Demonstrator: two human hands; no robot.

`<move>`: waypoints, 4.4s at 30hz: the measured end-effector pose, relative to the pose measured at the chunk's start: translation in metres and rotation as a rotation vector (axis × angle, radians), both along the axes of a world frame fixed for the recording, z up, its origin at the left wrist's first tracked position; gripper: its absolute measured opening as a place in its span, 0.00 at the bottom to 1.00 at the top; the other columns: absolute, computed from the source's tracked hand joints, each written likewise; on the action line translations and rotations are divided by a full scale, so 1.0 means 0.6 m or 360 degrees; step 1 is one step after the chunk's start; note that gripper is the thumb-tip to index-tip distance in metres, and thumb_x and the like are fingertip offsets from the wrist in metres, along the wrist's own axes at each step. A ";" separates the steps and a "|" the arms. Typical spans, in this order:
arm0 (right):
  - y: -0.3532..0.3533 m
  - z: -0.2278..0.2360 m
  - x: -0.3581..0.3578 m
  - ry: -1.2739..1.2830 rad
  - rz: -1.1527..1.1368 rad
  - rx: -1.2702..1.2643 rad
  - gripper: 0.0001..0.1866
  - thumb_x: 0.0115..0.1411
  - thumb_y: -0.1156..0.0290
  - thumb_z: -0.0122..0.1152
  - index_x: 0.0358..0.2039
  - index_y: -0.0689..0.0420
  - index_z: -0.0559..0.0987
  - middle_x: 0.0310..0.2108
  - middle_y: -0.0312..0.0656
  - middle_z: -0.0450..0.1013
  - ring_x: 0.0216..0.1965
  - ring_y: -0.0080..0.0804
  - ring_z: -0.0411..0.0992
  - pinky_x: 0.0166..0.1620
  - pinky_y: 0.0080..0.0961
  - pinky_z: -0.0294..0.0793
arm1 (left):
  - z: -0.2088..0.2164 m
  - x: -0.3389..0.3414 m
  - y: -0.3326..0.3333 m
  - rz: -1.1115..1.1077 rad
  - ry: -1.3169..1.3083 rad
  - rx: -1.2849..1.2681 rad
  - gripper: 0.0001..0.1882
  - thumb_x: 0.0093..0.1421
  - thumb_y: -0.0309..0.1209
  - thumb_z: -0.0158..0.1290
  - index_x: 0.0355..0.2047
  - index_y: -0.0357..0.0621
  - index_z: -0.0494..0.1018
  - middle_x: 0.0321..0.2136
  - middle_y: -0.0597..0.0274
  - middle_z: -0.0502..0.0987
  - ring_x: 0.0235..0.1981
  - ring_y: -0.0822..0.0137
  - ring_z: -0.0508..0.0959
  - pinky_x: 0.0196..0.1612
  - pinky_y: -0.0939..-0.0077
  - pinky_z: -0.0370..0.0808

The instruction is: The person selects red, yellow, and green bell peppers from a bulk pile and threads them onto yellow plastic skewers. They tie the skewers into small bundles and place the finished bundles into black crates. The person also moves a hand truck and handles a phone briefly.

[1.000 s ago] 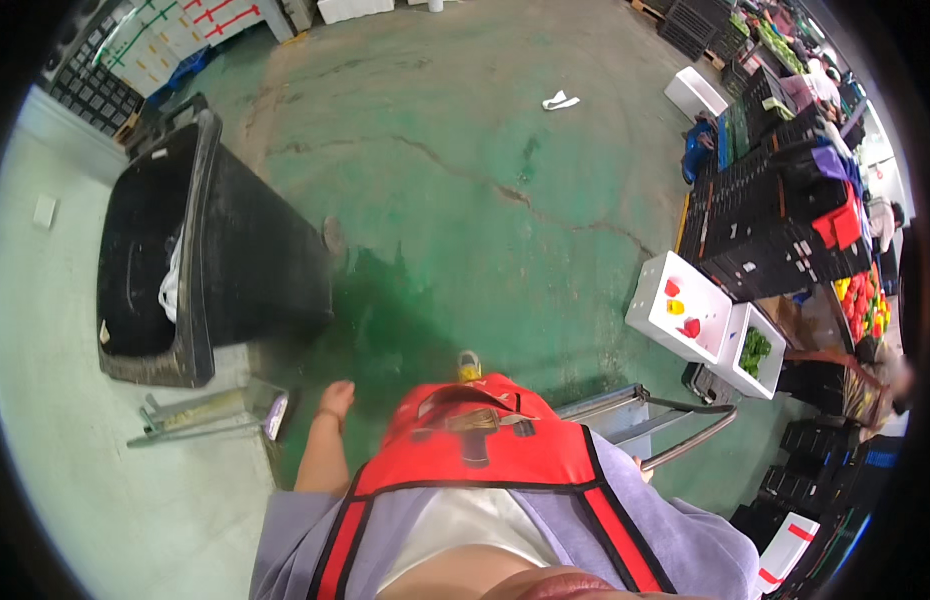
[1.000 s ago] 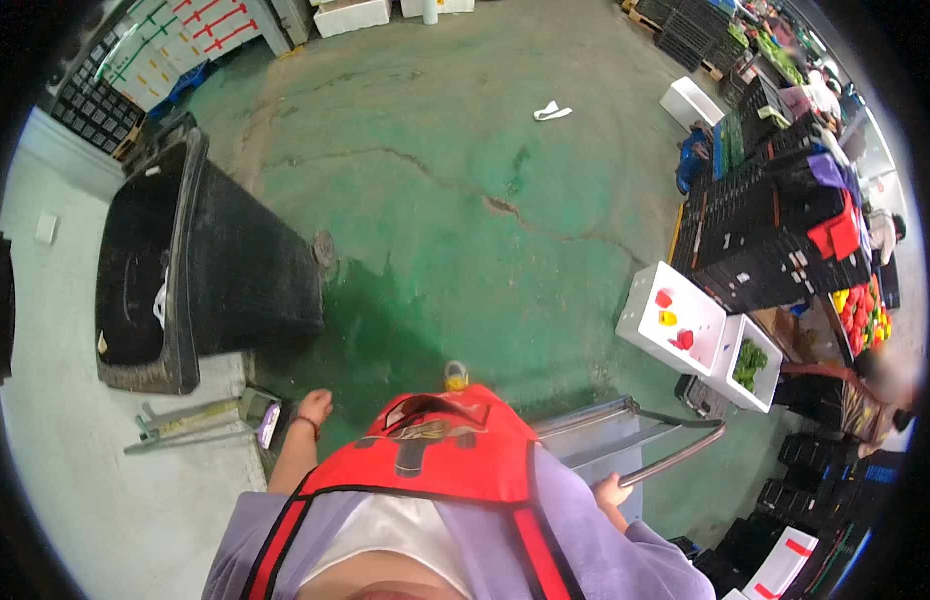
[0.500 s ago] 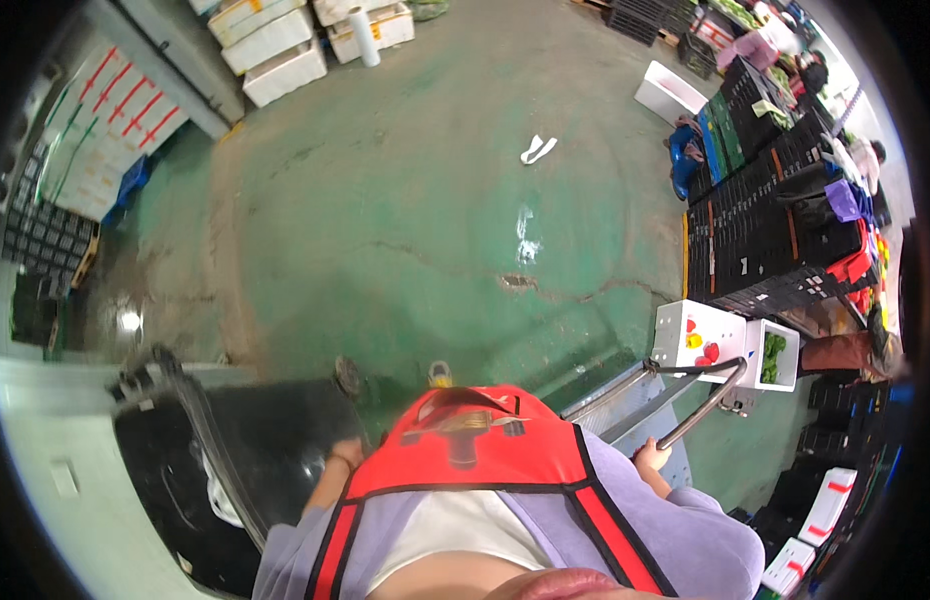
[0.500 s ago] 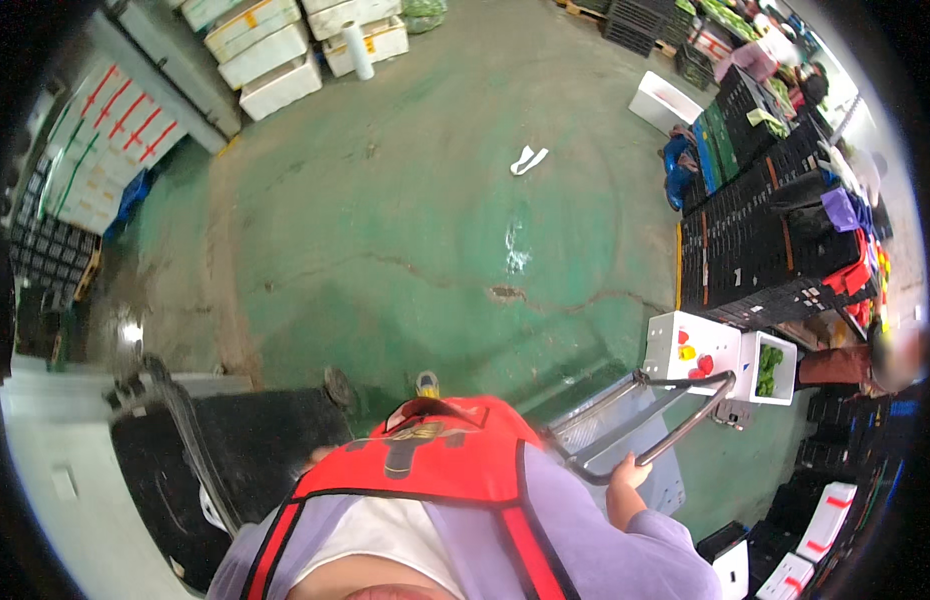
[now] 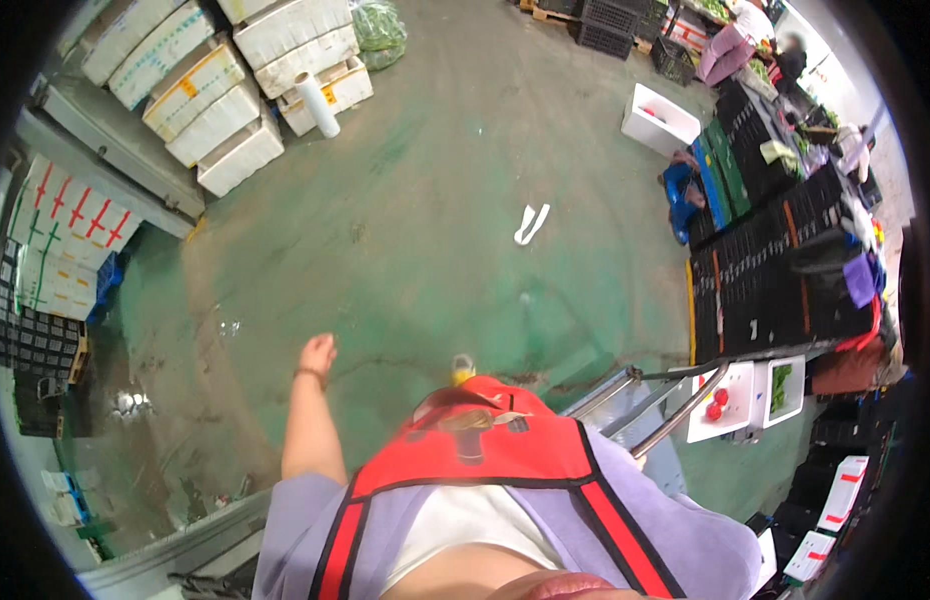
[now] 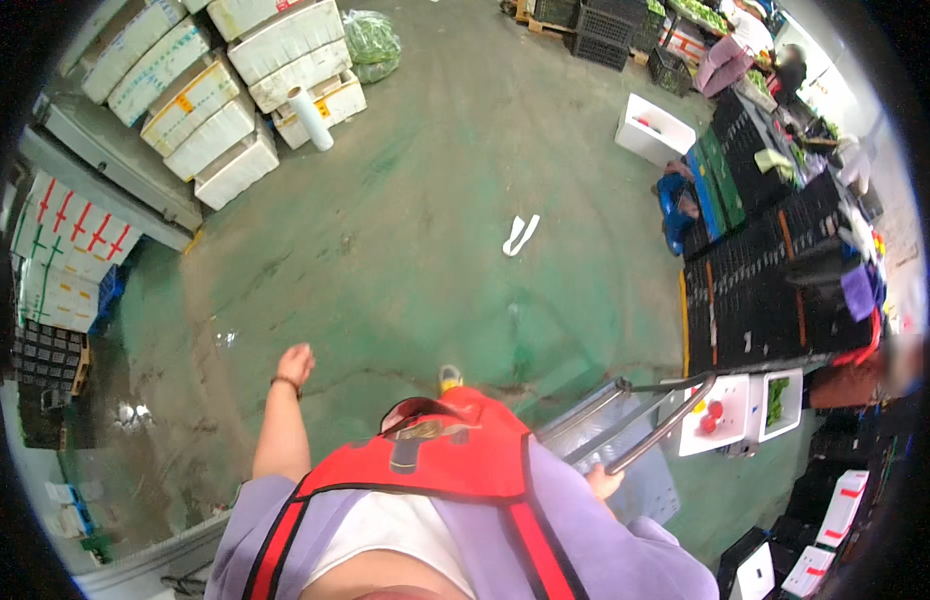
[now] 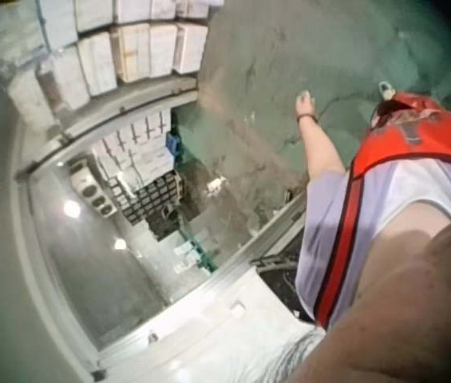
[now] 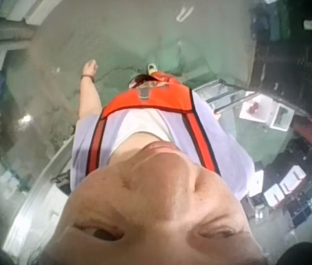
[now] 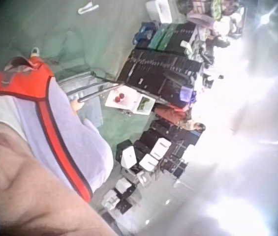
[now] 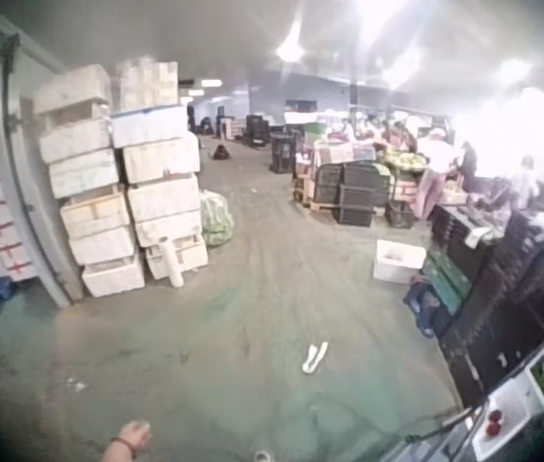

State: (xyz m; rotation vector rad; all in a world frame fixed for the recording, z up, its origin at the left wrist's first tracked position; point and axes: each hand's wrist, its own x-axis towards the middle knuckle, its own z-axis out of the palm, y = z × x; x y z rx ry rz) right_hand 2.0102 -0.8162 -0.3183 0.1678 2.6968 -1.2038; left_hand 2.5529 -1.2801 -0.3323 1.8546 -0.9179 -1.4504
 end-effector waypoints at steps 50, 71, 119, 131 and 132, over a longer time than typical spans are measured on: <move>-2.294 0.025 -0.662 -0.0323 0.0080 0.0130 0.39 0.50 0.69 0.60 0.56 0.68 0.49 0.33 0.67 0.73 0.37 0.64 0.73 0.42 0.47 0.74 | -0.163 -0.916 -2.238 -0.1215 -0.0905 0.1120 0.25 0.63 0.51 0.42 0.19 0.47 0.70 0.13 0.61 0.69 0.13 0.66 0.66 0.18 0.65 0.64; -2.290 0.190 -0.561 -0.0374 0.0252 0.0778 0.27 0.46 0.72 0.59 0.50 0.45 0.68 0.30 0.53 0.76 0.34 0.54 0.75 0.38 0.47 0.73 | -0.058 -1.498 -2.373 -0.3167 -0.0924 0.0237 0.21 0.57 0.44 0.57 0.45 0.42 0.75 0.35 0.59 0.80 0.35 0.67 0.78 0.40 0.68 0.74; -2.209 -0.110 -1.410 -0.1520 0.0159 0.0718 0.19 0.57 0.53 0.54 0.36 0.54 0.80 0.39 0.48 0.76 0.41 0.44 0.75 0.44 0.38 0.73 | -0.072 -2.702 -2.704 -0.2380 -0.0641 0.0435 0.19 0.62 0.43 0.53 0.47 0.44 0.71 0.37 0.63 0.78 0.33 0.69 0.77 0.30 0.72 0.71; -2.345 -0.033 -2.524 -0.0067 -0.0147 0.0214 0.15 0.53 0.62 0.61 0.37 0.59 0.81 0.32 0.50 0.78 0.36 0.44 0.77 0.42 0.34 0.74 | -0.171 -3.052 -2.877 -0.1739 -0.1012 0.0663 0.23 0.64 0.48 0.45 0.46 0.40 0.72 0.41 0.58 0.79 0.31 0.66 0.78 0.22 0.72 0.69; -2.354 -0.012 -2.558 -0.0122 -0.0220 0.0140 0.15 0.54 0.62 0.60 0.38 0.58 0.81 0.33 0.51 0.78 0.36 0.44 0.77 0.43 0.33 0.74 | -0.187 -3.088 -2.879 -0.1616 -0.1040 0.0704 0.24 0.64 0.49 0.45 0.46 0.40 0.72 0.41 0.58 0.79 0.31 0.65 0.78 0.22 0.72 0.69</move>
